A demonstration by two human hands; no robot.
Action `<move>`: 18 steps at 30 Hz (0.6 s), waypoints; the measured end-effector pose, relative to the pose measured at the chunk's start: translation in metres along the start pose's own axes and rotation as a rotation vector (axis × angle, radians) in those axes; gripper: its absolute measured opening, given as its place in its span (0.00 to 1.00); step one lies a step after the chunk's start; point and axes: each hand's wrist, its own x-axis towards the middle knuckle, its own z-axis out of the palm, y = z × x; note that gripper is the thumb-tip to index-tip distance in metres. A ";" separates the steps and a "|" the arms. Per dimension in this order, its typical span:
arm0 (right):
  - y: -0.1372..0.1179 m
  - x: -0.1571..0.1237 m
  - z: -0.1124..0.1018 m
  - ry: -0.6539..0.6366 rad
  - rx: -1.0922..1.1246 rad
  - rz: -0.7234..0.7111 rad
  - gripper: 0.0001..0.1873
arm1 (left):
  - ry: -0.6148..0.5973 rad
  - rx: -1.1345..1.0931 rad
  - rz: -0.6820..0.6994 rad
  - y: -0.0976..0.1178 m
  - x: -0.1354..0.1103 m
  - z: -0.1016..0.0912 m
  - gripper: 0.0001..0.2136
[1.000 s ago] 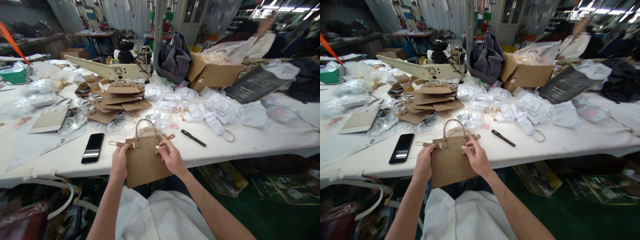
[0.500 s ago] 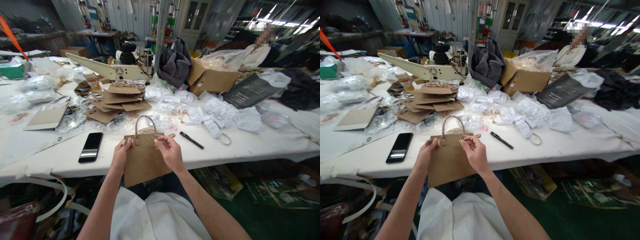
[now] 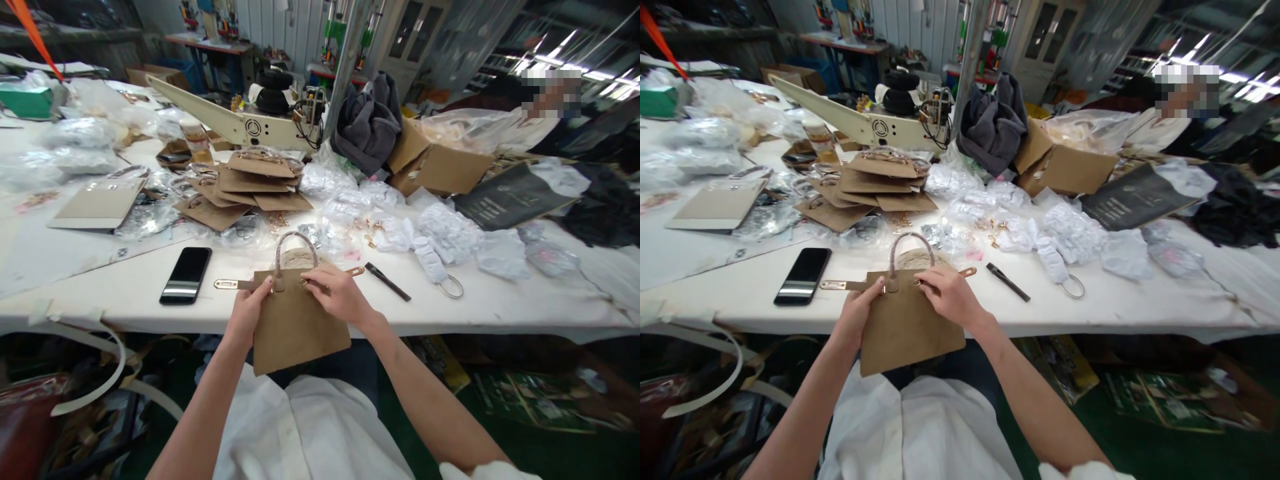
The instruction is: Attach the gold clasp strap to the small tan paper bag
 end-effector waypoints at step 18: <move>0.007 -0.003 0.001 -0.011 -0.077 -0.096 0.11 | -0.138 -0.139 0.015 -0.011 -0.004 -0.008 0.33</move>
